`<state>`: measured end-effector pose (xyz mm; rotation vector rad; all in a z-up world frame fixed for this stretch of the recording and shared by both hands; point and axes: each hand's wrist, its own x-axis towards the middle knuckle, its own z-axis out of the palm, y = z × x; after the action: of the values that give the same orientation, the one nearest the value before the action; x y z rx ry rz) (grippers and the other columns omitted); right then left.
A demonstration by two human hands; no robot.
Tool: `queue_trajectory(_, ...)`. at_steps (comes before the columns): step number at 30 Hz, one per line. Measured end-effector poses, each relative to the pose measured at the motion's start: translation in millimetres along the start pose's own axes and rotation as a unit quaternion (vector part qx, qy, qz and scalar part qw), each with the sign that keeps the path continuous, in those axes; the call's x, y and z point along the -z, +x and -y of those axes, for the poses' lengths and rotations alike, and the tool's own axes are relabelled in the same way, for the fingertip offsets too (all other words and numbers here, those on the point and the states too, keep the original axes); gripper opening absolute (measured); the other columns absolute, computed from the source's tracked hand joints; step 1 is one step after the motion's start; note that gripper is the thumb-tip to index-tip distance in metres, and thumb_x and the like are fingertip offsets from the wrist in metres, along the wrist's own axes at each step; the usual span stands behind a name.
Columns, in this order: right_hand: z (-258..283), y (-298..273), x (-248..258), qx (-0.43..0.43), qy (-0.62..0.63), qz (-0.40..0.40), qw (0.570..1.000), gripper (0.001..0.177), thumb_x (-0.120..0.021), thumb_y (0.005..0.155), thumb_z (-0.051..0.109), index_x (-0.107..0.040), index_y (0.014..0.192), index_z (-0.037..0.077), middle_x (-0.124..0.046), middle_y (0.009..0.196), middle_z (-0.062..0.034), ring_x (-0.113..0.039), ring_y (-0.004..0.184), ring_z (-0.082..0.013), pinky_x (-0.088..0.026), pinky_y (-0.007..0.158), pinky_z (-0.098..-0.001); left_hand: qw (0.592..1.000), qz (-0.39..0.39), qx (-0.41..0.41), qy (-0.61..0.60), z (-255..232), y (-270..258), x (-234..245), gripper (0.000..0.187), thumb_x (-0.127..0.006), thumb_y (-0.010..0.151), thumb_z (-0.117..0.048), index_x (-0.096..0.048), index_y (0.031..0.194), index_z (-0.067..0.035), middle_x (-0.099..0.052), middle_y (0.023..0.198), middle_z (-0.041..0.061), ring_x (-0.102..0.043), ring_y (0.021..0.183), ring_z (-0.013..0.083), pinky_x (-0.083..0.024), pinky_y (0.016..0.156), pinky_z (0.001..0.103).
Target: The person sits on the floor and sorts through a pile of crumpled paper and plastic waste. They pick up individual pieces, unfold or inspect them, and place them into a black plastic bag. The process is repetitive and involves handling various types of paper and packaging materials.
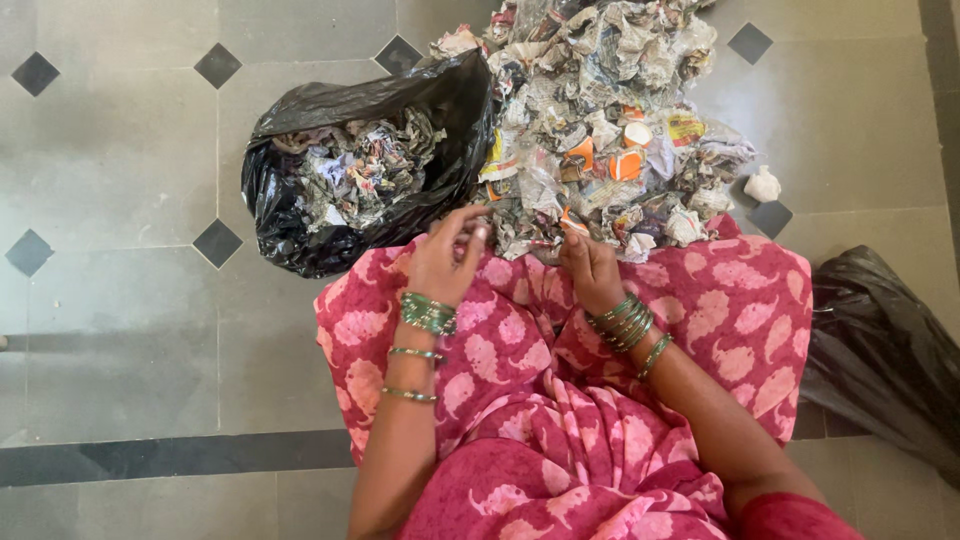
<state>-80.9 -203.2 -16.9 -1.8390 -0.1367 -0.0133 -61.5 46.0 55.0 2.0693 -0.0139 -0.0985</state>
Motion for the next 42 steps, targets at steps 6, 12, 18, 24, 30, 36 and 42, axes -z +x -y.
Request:
queue_trajectory(6, 40.4, 9.6, -10.7, 0.041, -0.033, 0.010, 0.999, 0.036, -0.042, 0.113, 0.029, -0.058, 0.095, 0.002, -0.052, 0.071, 0.0012, -0.048, 0.061, -0.0066, -0.040, 0.057, -0.0254, 0.990, -0.090, -0.014, -0.107, 7.9, -29.1, 60.1, 0.027, -0.061, 0.101, -0.012, -0.065, 0.126, -0.002, -0.075, 0.110, 0.010, -0.071, 0.094, 0.0195, -0.058, 0.079, 0.028)
queue_trajectory(12, 69.1, 39.7, -41.4, -0.106, 0.190, 0.037, 0.975, 0.032, -0.042, 0.112, 0.031, -0.061, 0.107, 0.006, -0.045, 0.069, 0.0028, -0.039, 0.056, -0.0088, -0.033, 0.050, -0.0265, 0.968, -0.058, -0.011, 0.246, 34.9, -6.3, 78.7, 0.042, -0.065, 0.096, -0.031, -0.060, 0.133, -0.012, -0.063, 0.133, 0.016, -0.058, 0.120, 0.0380, -0.049, 0.097, 0.050)
queue_trajectory(18, 91.2, 97.4, -76.2, -0.155, 0.474, 0.073, 0.864, 0.025, -0.045, 0.111, 0.031, -0.049, 0.128, 0.012, -0.057, 0.087, -0.0031, -0.060, 0.076, -0.0178, -0.052, 0.065, -0.0341, 0.895, 0.065, 0.121, 0.425, 60.6, 26.5, 53.0, 0.054, -0.064, 0.089, -0.042, -0.054, 0.138, -0.020, -0.064, 0.126, 0.013, -0.059, 0.119, 0.0351, -0.036, 0.099, 0.066)
queue_trajectory(24, 74.2, 152.4, -111.5, -0.216, 0.469, 0.038, 0.856, 0.055, -0.056, 0.100, 0.032, -0.037, 0.150, 0.023, -0.051, 0.132, -0.0046, -0.054, 0.120, -0.0236, -0.046, 0.102, -0.0513, 0.874, 0.147, 0.103, 0.452, 53.2, 23.9, 43.0, 0.034, -0.056, 0.099, -0.045, -0.067, 0.119, -0.020, -0.075, 0.105, 0.012, -0.070, 0.104, 0.0348, -0.050, 0.091, 0.053)
queue_trajectory(30, 46.0, 152.7, -128.5, -0.256, 0.434, 0.046, 0.862, 0.075, -0.060, 0.097, 0.037, -0.023, 0.161, 0.027, -0.018, 0.171, -0.0049, -0.015, 0.152, -0.0286, -0.015, 0.121, -0.0540, 0.883, 0.141, 0.087, 0.440, 47.3, 23.2, 42.8, 0.034, -0.057, 0.097, -0.047, -0.073, 0.107, -0.018, -0.075, 0.101, 0.011, -0.071, 0.098, 0.0342, -0.052, 0.087, 0.050)
queue_trajectory(36, 71.0, 109.6, -92.1, -0.166, 0.439, 0.185, 0.863, 0.054, -0.054, 0.105, 0.023, -0.037, 0.154, 0.008, -0.040, 0.162, -0.0152, -0.041, 0.150, -0.0291, -0.037, 0.123, -0.0455, 0.885, 0.123, 0.056, 0.445, 52.6, 20.9, 41.6, 0.034, -0.059, 0.096, -0.046, -0.075, 0.103, -0.017, -0.076, 0.101, 0.009, -0.071, 0.098, 0.0322, -0.053, 0.085, 0.050)
queue_trajectory(42, 87.7, 47.4, -31.8, -0.202, 0.335, 0.195, 0.899, 0.034, -0.050, 0.105, 0.020, -0.058, 0.134, 0.004, -0.065, 0.135, -0.0145, -0.064, 0.123, -0.0266, -0.053, 0.107, -0.0423, 0.888, 0.118, 0.056, 0.441, 44.7, 18.9, 46.1, 0.034, -0.060, 0.096, -0.047, -0.075, 0.103, -0.018, -0.075, 0.102, 0.010, -0.070, 0.101, 0.0318, -0.052, 0.087, 0.052)
